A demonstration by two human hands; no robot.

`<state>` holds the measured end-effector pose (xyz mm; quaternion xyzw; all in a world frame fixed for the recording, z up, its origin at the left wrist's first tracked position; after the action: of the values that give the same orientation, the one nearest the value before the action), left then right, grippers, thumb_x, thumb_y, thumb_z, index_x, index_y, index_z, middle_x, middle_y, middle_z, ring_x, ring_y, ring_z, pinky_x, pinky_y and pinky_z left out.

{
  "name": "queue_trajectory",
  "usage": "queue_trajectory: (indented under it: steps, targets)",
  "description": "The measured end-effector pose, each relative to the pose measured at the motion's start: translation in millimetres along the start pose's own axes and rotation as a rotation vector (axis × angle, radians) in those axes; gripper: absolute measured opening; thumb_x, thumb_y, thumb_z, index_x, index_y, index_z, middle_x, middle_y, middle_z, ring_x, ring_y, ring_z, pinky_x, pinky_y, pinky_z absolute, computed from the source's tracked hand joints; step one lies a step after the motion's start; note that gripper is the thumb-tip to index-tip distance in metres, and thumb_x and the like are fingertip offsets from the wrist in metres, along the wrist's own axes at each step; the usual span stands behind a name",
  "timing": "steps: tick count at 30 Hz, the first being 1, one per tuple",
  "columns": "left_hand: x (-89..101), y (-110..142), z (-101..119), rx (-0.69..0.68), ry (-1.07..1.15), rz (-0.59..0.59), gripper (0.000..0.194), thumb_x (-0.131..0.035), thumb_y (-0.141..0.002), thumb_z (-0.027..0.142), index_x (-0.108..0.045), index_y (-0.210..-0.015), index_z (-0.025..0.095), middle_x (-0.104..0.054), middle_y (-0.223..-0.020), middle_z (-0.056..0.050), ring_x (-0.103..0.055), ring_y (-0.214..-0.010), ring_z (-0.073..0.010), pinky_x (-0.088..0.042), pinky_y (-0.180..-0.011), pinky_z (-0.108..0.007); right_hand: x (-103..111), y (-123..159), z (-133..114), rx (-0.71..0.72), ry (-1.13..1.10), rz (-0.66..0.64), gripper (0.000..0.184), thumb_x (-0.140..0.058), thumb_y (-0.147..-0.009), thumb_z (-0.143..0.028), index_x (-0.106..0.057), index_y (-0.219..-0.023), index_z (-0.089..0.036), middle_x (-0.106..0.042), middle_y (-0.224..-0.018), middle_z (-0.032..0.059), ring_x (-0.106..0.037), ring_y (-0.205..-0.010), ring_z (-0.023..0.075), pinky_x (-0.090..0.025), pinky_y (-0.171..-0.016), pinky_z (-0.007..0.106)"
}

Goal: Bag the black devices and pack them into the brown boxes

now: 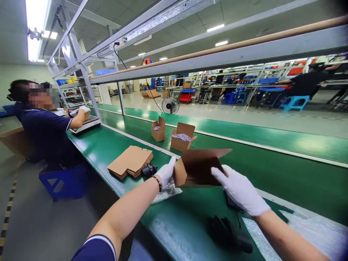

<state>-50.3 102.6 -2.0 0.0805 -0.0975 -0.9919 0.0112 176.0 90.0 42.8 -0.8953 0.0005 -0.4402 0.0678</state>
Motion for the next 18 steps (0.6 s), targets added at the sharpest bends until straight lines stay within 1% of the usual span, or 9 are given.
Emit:
queue_trajectory:
  steps: [2, 5, 8, 9, 11, 13, 15, 17, 18]
  targets:
    - [-3.5, -21, 14, -0.031, -0.059, 0.001, 0.051, -0.057, -0.081, 0.065, -0.064, -0.088, 0.015, -0.069, -0.071, -0.008, -0.066, -0.07, -0.0235, -0.05, -0.063, -0.03, 3, -24, 8, -0.119, 0.14, 0.032, 0.049, -0.03, -0.091, -0.054, -0.063, -0.095, -0.019, -0.07, -0.093, 0.017, -0.065, -0.092, 0.0366, -0.046, -0.081, 0.048]
    - [-4.8, -38, 29, -0.096, -0.144, -0.014, 0.049, -0.071, -0.071, 0.061, -0.064, -0.095, 0.018, -0.069, -0.079, -0.006, -0.065, -0.071, -0.0216, -0.051, -0.062, -0.028, -1, -46, 14, -0.166, 0.178, 0.047, 0.046, -0.032, -0.092, -0.05, -0.065, -0.091, -0.018, -0.069, -0.095, 0.0216, -0.064, -0.096, 0.0417, -0.043, -0.084, 0.054]
    - [-5.2, -45, 23, -0.12, -0.23, -0.058, 0.046, -0.082, -0.062, 0.049, -0.066, -0.093, 0.019, -0.069, -0.08, -0.006, -0.064, -0.067, -0.0209, -0.053, -0.06, -0.03, -19, -54, 20, -0.15, 0.087, 0.022, 0.047, -0.032, -0.092, -0.055, -0.062, -0.082, -0.02, -0.07, -0.092, 0.0186, -0.067, -0.093, 0.0369, -0.046, -0.085, 0.05]
    - [-4.3, -47, 17, -0.115, -0.253, -0.071, 0.043, -0.082, -0.062, 0.046, -0.067, -0.091, 0.018, -0.069, -0.078, -0.006, -0.064, -0.065, -0.0212, -0.054, -0.059, -0.031, -28, -55, 24, -0.167, 0.04, 0.005, 0.052, -0.027, -0.093, -0.057, -0.06, -0.078, -0.02, -0.071, -0.087, 0.0175, -0.069, -0.087, 0.0337, -0.048, -0.081, 0.047]
    - [0.9, -50, 4, -0.108, -0.281, -0.079, 0.038, -0.076, -0.07, 0.045, -0.066, -0.093, 0.016, -0.068, -0.078, -0.008, -0.065, -0.066, -0.0223, -0.056, -0.058, -0.034, -48, -57, 35, -0.224, -0.065, -0.04, 0.058, -0.015, -0.095, -0.057, -0.055, -0.072, -0.02, -0.069, -0.073, 0.0152, -0.07, -0.071, 0.027, -0.053, -0.07, 0.039]
    - [12.6, -53, -4, -0.119, -0.309, -0.057, 0.039, -0.063, -0.082, 0.046, -0.063, -0.103, 0.014, -0.069, -0.083, -0.01, -0.068, -0.072, -0.0229, -0.057, -0.062, -0.036, -63, -59, 45, -0.275, -0.151, -0.086, 0.057, -0.011, -0.096, -0.052, -0.051, -0.069, -0.021, -0.067, -0.064, 0.013, -0.069, -0.06, 0.0223, -0.053, -0.059, 0.033]
    - [30.5, -53, -5, -0.142, -0.377, -0.008, 0.042, -0.049, -0.09, 0.047, -0.059, -0.113, 0.013, -0.07, -0.09, -0.012, -0.069, -0.079, -0.0233, -0.057, -0.068, -0.037, -65, -63, 52, -0.289, -0.2, -0.12, 0.052, -0.017, -0.095, -0.052, -0.05, -0.067, -0.022, -0.067, -0.063, 0.0116, -0.067, -0.058, 0.021, -0.051, -0.056, 0.031]
    - [52.0, -49, 1, -0.169, -0.494, 0.055, 0.045, -0.044, -0.092, 0.048, -0.057, -0.119, 0.015, -0.07, -0.099, -0.014, -0.068, -0.09, -0.0259, -0.055, -0.079, -0.04, -50, -66, 51, -0.247, -0.168, -0.114, 0.049, -0.029, -0.092, -0.057, -0.052, -0.066, -0.022, -0.066, -0.065, 0.0106, -0.065, -0.059, 0.0219, -0.049, -0.057, 0.033]
    - [62.7, -46, 5, -0.181, -0.569, 0.087, 0.045, -0.047, -0.09, 0.049, -0.057, -0.121, 0.017, -0.069, -0.106, -0.015, -0.066, -0.1, -0.0283, -0.051, -0.087, -0.042, -37, -66, 47, -0.211, -0.118, -0.069, 0.048, -0.035, -0.09, -0.06, -0.055, -0.07, -0.021, -0.066, -0.068, 0.0107, -0.064, -0.061, 0.0231, -0.048, -0.059, 0.034]
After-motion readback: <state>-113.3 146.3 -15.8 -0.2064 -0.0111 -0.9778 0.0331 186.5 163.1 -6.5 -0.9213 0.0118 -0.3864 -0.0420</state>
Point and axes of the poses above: each hand's wrist, its own y-axis away from the middle knuckle, its own x-axis out of the back of the hand, z = x × y, the point moved 6 cm from there along -y, towards the middle knuckle
